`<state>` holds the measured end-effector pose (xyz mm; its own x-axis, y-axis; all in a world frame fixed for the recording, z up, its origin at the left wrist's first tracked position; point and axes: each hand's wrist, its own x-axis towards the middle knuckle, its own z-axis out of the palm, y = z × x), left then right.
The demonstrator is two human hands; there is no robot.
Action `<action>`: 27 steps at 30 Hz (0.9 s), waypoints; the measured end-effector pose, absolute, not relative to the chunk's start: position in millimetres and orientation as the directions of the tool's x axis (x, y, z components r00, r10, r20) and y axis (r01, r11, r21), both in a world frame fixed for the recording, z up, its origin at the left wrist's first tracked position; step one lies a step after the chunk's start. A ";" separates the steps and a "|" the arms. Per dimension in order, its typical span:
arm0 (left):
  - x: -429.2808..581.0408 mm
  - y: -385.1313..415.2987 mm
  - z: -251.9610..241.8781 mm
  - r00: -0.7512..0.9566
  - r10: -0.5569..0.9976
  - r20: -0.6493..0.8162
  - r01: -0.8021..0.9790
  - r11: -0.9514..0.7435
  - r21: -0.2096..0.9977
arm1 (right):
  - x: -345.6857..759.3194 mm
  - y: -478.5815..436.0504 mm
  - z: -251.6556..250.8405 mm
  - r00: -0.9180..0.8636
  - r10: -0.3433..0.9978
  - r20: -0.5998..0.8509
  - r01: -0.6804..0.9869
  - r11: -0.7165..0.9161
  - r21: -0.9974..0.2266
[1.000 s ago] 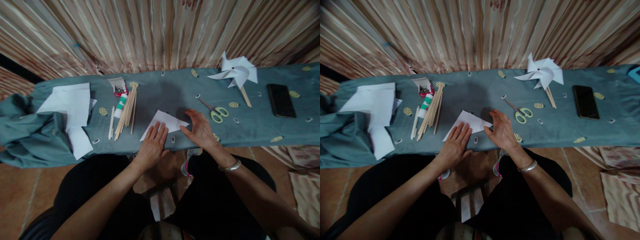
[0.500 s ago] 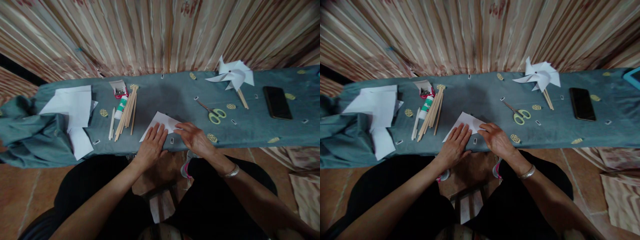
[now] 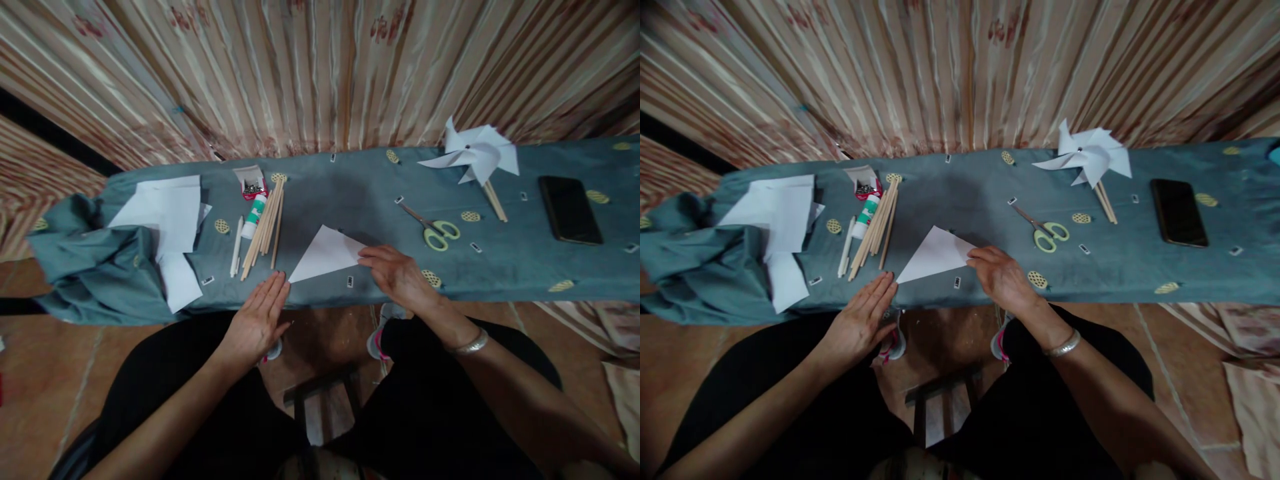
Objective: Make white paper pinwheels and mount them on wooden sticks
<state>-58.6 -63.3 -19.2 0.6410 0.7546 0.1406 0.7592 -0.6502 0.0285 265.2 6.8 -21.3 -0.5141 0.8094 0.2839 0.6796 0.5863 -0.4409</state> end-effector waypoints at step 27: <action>-20.1 -10.4 25.3 -0.074 0.997 0.010 0.227 0.007 0.974 | 250.6 37.0 14.8 -0.132 0.934 0.333 0.384 0.358 -0.851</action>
